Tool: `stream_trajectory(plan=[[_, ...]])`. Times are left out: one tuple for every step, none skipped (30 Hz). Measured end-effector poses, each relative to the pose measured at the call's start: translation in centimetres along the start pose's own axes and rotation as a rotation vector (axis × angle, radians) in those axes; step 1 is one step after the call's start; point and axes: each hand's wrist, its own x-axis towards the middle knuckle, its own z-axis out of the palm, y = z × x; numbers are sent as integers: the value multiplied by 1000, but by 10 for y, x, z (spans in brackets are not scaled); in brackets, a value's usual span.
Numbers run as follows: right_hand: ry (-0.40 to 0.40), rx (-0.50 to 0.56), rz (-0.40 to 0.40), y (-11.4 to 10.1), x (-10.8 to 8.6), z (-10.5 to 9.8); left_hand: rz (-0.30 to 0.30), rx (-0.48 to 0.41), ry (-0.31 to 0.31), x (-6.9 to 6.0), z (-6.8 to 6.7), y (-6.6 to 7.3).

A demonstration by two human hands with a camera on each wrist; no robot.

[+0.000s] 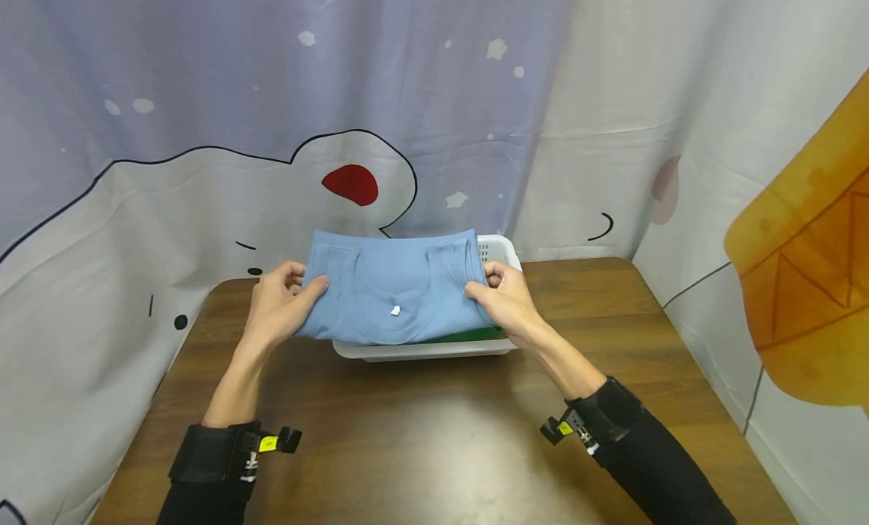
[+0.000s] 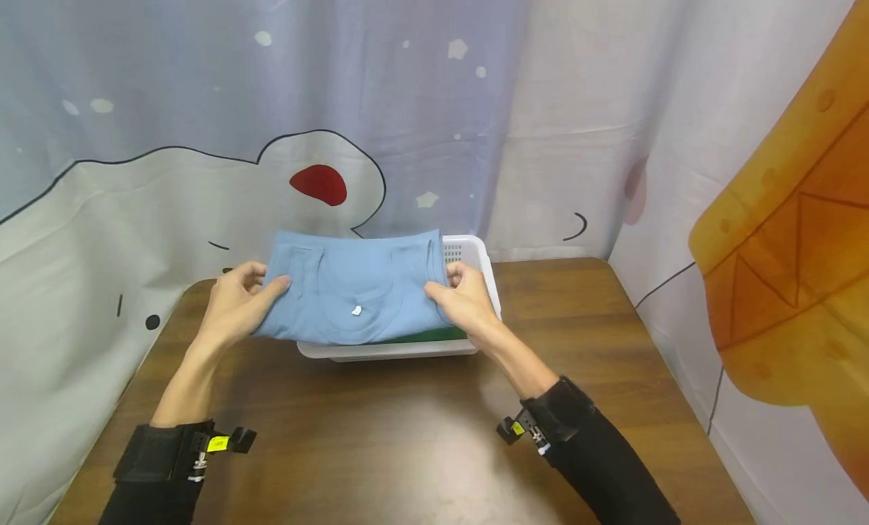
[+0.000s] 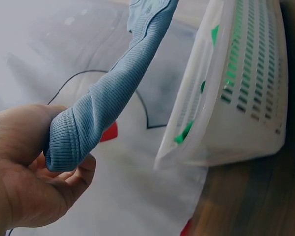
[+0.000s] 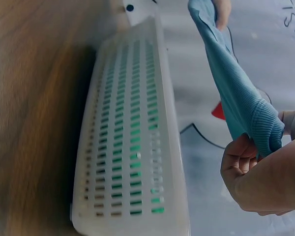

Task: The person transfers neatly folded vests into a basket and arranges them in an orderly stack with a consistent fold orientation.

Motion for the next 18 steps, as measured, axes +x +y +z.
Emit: stream_trajectory(plan=[[12,-6,-2,0,1,-3,-1,-8,1,2,4,2],[23,-12,-3,0,2,-7,0,-13,2,4,7,4],[32,-23,-4,0,3,-10,1,-19,2,6,11,6],[41,-33,-3,0,3,-13,2,-24,1,8,15,8],[48,-44,0,0,5,-16,6,-29,1,10,18,9],[53,-57,2,0,6,-19,10,-32,1,12,21,11],[58,-68,5,0,7,-22,16,-37,1,14,25,12],[65,-77,9,0,8,-24,23,-42,0,16,28,13],[70,-86,13,1,10,-27,28,-44,0,18,31,15],[75,-92,17,1,11,-29,33,-46,-1,20,34,16],[77,-100,22,2,13,-31,35,-51,-4,22,37,17],[80,-108,26,3,14,-33,35,-54,-8,24,41,18],[83,-115,30,4,15,-34,34,-56,-14,25,43,19],[88,-124,35,5,17,-36,31,-56,-19,26,46,19],[89,-132,40,6,18,-37,26,-54,-25,28,49,20],[90,-140,43,7,19,-38,22,-55,-29,29,52,20],[92,-149,46,8,20,-38,17,-53,-34,31,55,21],[95,-160,49,8,21,-39,12,-52,-37,33,57,21]])
